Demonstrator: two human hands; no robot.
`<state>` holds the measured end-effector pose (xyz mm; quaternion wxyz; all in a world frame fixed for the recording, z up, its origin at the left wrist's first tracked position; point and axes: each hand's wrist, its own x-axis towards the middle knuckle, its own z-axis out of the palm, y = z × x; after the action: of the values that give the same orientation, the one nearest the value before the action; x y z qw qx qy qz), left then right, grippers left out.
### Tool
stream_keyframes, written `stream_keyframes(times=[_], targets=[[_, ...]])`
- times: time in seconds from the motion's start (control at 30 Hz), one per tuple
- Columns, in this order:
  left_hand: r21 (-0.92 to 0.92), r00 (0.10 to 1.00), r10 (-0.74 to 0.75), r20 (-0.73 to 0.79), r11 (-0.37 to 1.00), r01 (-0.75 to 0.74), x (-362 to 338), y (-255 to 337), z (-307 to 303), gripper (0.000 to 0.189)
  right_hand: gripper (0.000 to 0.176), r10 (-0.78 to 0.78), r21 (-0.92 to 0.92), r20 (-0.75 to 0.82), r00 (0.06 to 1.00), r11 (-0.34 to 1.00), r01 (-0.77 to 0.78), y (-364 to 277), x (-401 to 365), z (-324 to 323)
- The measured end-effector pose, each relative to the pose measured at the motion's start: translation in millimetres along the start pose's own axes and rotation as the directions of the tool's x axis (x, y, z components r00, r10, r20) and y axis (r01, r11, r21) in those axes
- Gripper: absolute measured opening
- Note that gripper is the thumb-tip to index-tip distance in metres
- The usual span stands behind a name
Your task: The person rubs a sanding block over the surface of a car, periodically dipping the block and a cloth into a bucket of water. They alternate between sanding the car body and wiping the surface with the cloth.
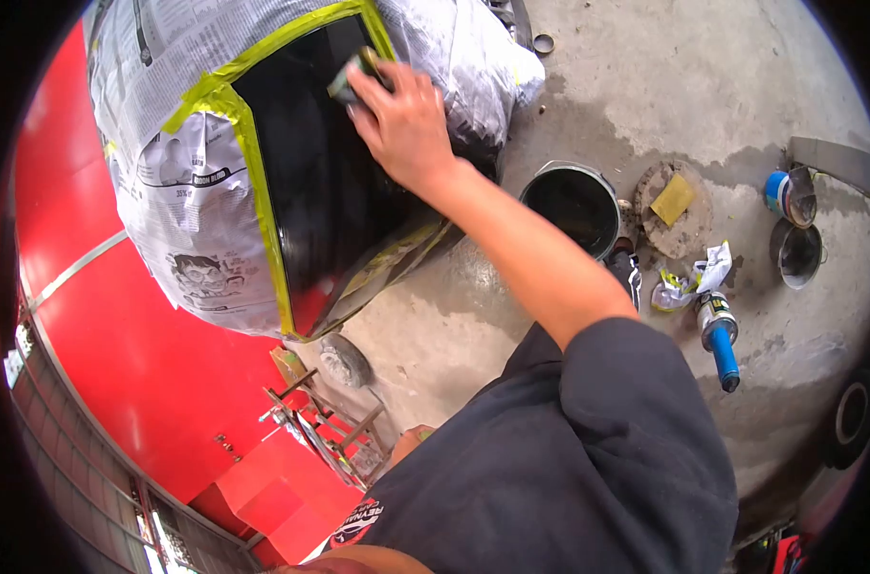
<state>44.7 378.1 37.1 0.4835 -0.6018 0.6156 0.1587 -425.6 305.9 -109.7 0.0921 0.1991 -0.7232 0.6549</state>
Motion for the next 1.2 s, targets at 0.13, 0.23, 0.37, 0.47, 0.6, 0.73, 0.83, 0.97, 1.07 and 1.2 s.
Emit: stream_keyframes(times=[0.13,0.23,0.37,0.47,0.6,0.73,0.83,0.97,1.07,1.2], targets=[[0.036,0.999,0.03,0.019,0.999,-0.031,12.6,-13.0,0.0,0.04,0.046,-0.019,-0.071,-0.081,0.997,0.997,0.013,9.0,53.6,15.1],[-0.013,0.999,0.045,-0.001,0.999,-0.045,15.7,-19.0,1.7,0.041,0.047,-0.038,0.003,-0.073,0.997,0.999,0.038,8.4,11.1,6.3],[-0.065,0.998,0.055,0.032,0.996,-0.053,5.6,-7.8,-10.0,0.041,0.052,0.047,0.054,0.071,0.996,0.997,-0.051,4.0,-116.1,-17.4],[-0.024,0.997,0.071,0.005,0.997,-0.071,20.2,-17.6,-6.3,0.039,0.054,0.071,0.004,0.103,0.992,0.997,-0.071,7.5,-130.8,-17.8],[-0.005,0.995,0.1,-0.004,0.995,-0.1,31.7,-37.5,0.8,0.039,0.052,-0.044,0.033,-0.02,0.999,0.998,0.045,13.7,-30.2,0.0],[-0.068,0.998,0.042,0.043,0.997,-0.039,13.0,-17.0,-5.7,0.041,0.052,-0.02,0.026,-0.019,1.0,0.999,0.02,10.3,-45.3,-0.2],[-0.086,0.993,0.077,0.085,0.994,-0.07,20.6,-26.4,2.6,0.041,0.054,0.024,-0.038,0.044,0.999,0.999,-0.022,6.3,-83.4,-5.7],[-0.108,0.992,0.111,0.067,0.989,-0.104,33.4,-34.9,15.6,0.042,0.046,-0.064,-0.063,-0.083,0.994,0.996,0.059,10.7,1.2,8.7],[-0.111,0.994,0.095,0.057,0.99,-0.089,32.7,-35.5,19.9,0.042,0.041,-0.046,-0.162,-0.117,0.992,0.986,0.027,2.3,55.8,11.4],[-0.119,0.986,0.161,0.046,0.981,-0.155,47.1,-43.2,27.5,0.042,0.045,-0.029,-0.104,-0.01,1.0,0.994,0.028,-0.4,1.6,0.5]])
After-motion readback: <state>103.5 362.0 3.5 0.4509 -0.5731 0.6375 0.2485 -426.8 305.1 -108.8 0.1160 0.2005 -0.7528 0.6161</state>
